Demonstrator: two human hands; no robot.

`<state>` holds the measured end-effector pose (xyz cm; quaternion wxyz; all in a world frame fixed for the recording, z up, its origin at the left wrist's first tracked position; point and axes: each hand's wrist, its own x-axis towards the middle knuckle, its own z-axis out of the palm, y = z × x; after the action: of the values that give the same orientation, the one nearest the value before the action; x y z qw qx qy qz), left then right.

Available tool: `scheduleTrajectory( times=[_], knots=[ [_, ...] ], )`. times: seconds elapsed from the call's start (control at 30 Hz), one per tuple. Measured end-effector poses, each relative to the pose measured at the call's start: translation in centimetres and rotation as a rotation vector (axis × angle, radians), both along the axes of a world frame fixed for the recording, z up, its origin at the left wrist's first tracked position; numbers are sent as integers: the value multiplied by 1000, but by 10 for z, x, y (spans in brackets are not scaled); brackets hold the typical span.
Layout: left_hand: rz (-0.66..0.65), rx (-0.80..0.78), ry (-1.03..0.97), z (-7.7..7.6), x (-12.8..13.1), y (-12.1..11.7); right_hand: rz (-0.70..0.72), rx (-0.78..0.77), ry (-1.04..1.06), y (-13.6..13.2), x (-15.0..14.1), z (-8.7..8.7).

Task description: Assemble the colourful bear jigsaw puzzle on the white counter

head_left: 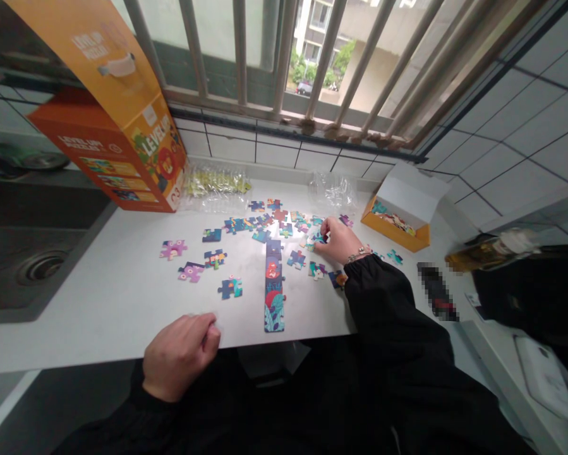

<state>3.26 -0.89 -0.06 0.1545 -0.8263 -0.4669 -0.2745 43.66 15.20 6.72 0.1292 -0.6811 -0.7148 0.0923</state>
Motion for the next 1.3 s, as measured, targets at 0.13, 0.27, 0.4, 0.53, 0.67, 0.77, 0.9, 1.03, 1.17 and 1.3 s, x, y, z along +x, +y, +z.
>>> scheduleTrajectory(
  times=[0.13,0.27,0.4,0.53,0.67,0.77,0.9,1.03,1.17,1.3],
  knots=[
    [6,-12,16,0,0,0,365,-22,135,-62,-12,4],
    [21,-15,26,-2,0,-1,553,-111,207,-122,-36,-9],
    [33,-28,24,-4,0,-2,559,-60,258,-152,-50,-27],
    [41,-32,22,-4,-1,-2,526,15,354,-163,-48,-40],
    [35,-27,17,-3,0,-2,511,48,428,-167,-47,-49],
    [33,-33,14,-3,1,-2,511,60,452,-166,-48,-54],
    [27,-56,2,-2,1,-1,523,78,449,-164,-48,-56],
    [-51,-152,-35,6,5,0,532,89,421,-164,-48,-58],
    [-258,-313,-64,15,24,-1,467,107,482,-167,-46,-60],
    [-394,-389,2,19,50,0,348,159,607,-169,-42,-58]
  ],
)
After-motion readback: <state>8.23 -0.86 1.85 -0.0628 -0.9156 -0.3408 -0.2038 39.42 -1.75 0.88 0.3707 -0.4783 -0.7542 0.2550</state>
